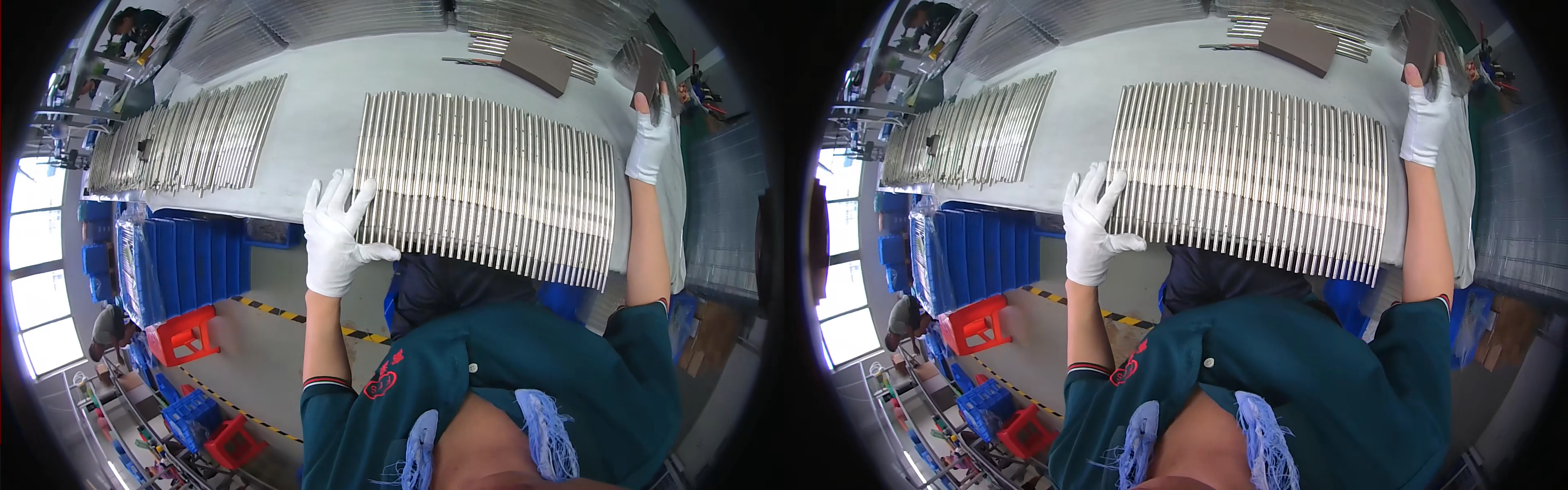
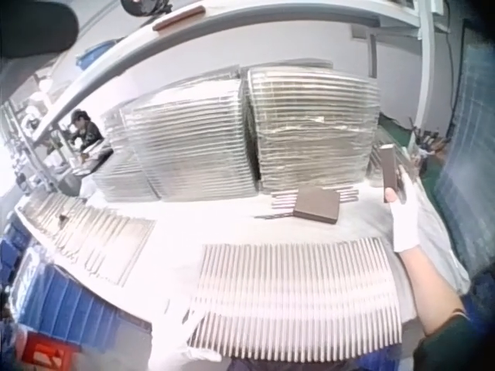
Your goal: Organizing and aligning thin metal rods on a factory workbench using a sanding block.
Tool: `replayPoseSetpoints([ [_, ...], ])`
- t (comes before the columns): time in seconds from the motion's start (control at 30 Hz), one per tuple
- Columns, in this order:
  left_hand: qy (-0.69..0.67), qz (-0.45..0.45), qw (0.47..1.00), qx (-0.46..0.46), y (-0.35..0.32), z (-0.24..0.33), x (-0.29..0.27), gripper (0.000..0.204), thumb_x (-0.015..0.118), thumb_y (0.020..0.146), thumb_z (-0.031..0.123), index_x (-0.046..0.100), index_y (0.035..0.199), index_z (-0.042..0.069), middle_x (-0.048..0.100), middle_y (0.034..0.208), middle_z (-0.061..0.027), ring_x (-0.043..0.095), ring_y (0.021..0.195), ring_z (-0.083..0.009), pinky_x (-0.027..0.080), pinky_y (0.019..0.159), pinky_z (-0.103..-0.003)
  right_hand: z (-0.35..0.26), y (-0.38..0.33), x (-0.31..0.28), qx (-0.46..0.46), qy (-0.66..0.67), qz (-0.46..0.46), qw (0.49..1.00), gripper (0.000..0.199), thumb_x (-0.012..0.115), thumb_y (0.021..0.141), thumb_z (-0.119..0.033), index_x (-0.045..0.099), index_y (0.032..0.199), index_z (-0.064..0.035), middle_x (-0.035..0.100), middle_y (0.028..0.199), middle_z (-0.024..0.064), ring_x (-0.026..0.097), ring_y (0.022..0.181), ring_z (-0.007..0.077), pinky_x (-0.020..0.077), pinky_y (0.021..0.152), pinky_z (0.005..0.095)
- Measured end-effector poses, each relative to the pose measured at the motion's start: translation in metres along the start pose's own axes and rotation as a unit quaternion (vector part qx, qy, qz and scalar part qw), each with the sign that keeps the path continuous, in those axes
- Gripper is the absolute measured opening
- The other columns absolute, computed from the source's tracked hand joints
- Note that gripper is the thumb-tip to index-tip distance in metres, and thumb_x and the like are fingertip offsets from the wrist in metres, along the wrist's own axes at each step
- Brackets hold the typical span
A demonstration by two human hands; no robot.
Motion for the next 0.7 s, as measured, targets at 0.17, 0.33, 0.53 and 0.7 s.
replayPoseSetpoints([
  [0.17, -0.044, 0.015, 0.999, -0.005, -0.001, -0.002, -0.002, 0.096, 0.048, 0.065, 0.081, 0.058, 0.128, 0.010, 0.054, 0.127, -0.0230, 0.048, 0.123, -0.0402, 0.029, 0.108, -0.054, 0.006, 0.004, 0.000, -0.036, -0.075, 0.010, 0.996, 0.072, 0.072, 0.087, -0.032, 0.040, 0.142, 0.0017, 0.054, 0.131, 0.0138, 0.052, 0.117, 0.0186, 0.0380, 0.102, 0.0280],
  [0.33, -0.086, -0.028, 0.993, -0.075, 0.004, -0.003, -0.002, 0.070, 0.049, 0.086, 0.064, 0.056, 0.131, 0.010, 0.050, 0.133, -0.0245, 0.046, 0.126, -0.0396, 0.026, 0.110, -0.053, 0.012, 0.001, 0.005, 0.029, 0.011, 0.009, 0.999, 0.073, 0.073, 0.086, -0.030, 0.039, 0.142, 0.0018, 0.054, 0.128, 0.0144, 0.053, 0.112, 0.0170, 0.0400, 0.099, 0.0269],
  [0.53, -0.057, -0.093, 0.992, -0.062, 0.031, 0.004, 0.008, 0.087, 0.052, 0.084, 0.064, 0.039, 0.142, 0.000, 0.037, 0.145, -0.0268, 0.033, 0.136, -0.0408, 0.020, 0.112, -0.053, 0.012, 0.001, 0.004, 0.044, 0.024, 0.025, 0.998, 0.072, 0.073, 0.087, -0.030, 0.039, 0.142, 0.0024, 0.050, 0.134, 0.0143, 0.052, 0.116, 0.0184, 0.0383, 0.101, 0.0272],
  [0.7, -0.031, -0.095, 0.995, 0.017, 0.061, 0.027, 0.027, 0.095, 0.046, 0.081, 0.072, 0.040, 0.141, -0.001, 0.039, 0.144, -0.0266, 0.033, 0.134, -0.0443, 0.019, 0.112, -0.056, 0.013, 0.001, 0.002, 0.044, 0.036, 0.040, 0.998, 0.072, 0.071, 0.087, -0.033, 0.039, 0.142, 0.0029, 0.047, 0.139, 0.0147, 0.047, 0.124, 0.0199, 0.0336, 0.106, 0.0288],
])
Point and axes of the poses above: each hand's wrist, its own y-axis towards the middle knuckle, its own x-axis out of the palm, z = x × y, the point moved 5 cm from there along y, towards the middle knuckle
